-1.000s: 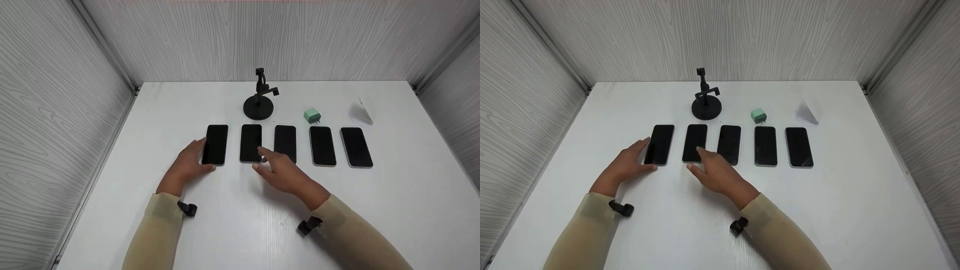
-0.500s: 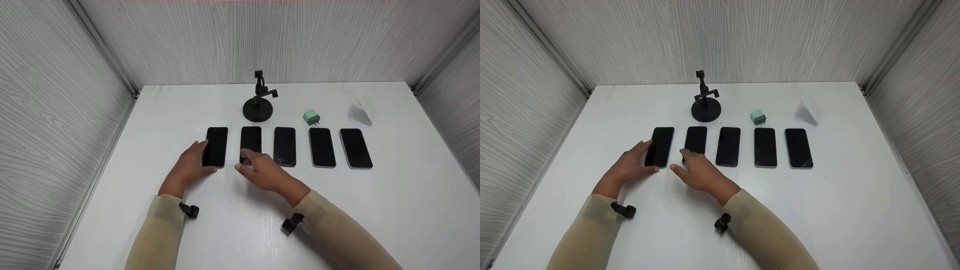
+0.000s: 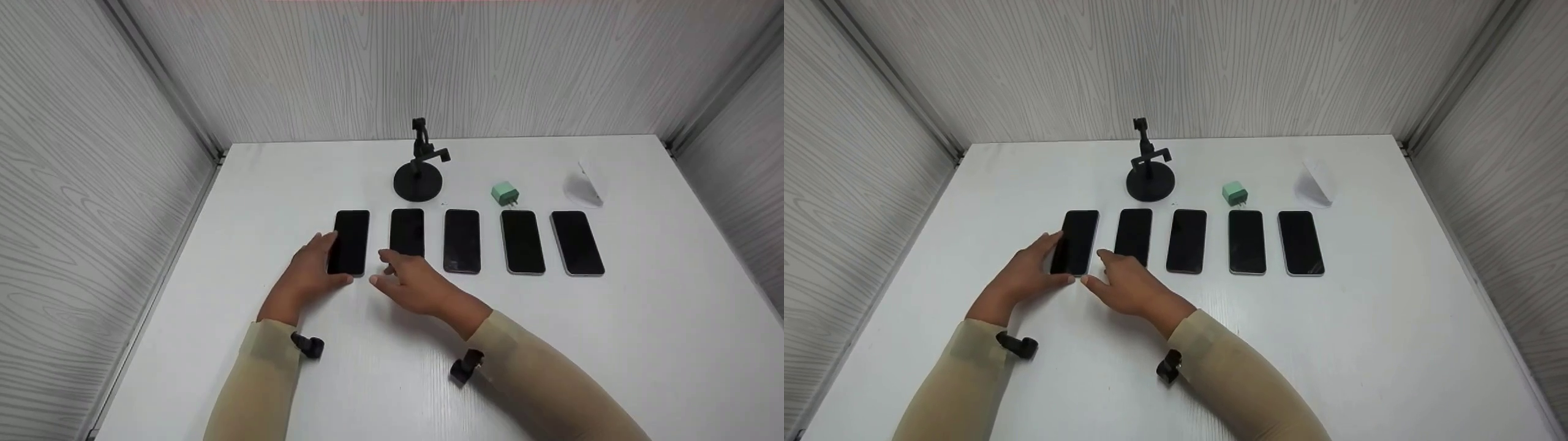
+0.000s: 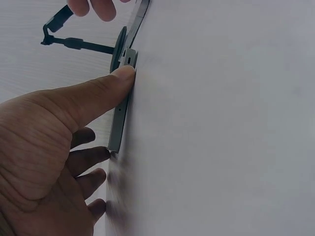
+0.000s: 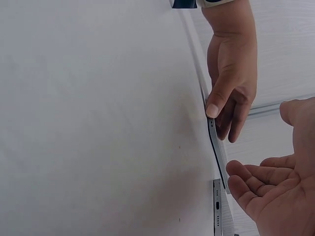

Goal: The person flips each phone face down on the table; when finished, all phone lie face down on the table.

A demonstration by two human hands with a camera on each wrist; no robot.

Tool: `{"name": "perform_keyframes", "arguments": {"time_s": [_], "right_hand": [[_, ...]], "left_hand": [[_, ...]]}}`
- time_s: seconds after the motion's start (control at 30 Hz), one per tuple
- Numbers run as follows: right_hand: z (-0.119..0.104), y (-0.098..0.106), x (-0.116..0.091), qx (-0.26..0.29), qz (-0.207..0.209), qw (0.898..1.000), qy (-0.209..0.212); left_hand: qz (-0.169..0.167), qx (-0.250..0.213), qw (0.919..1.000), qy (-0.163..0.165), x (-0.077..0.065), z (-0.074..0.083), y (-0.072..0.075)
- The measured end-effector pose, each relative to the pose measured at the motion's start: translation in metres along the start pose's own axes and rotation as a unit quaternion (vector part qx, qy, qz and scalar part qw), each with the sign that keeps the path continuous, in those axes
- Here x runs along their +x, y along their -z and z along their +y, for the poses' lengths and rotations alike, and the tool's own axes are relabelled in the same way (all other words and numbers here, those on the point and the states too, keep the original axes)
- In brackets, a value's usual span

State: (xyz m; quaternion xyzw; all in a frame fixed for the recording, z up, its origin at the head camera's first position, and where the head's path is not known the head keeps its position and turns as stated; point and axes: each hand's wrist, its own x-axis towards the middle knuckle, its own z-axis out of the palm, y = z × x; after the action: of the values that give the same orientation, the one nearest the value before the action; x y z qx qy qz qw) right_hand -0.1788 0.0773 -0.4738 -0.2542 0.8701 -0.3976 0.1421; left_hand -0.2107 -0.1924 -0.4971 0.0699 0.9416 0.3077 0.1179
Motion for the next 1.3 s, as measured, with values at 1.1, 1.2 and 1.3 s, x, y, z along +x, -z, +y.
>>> {"name": "perform_keyframes", "arguments": {"time_s": [1.1, 1.2, 1.3], "right_hand": [[-0.011, -0.017, 0.037, 0.069, -0.001, 0.996, -0.061], [-0.011, -0.020, 0.038, 0.098, 0.011, 0.993, -0.065], [-0.012, -0.023, 0.040, 0.140, 0.026, 0.987, -0.078]], "left_hand": [[-0.003, 0.008, 0.9999, -0.011, -0.001, -0.002, 0.003], [0.001, 0.012, 0.9999, -0.012, -0.001, -0.002, 0.001], [0.003, 0.018, 0.9998, -0.010, -0.002, -0.001, 0.000]]}}
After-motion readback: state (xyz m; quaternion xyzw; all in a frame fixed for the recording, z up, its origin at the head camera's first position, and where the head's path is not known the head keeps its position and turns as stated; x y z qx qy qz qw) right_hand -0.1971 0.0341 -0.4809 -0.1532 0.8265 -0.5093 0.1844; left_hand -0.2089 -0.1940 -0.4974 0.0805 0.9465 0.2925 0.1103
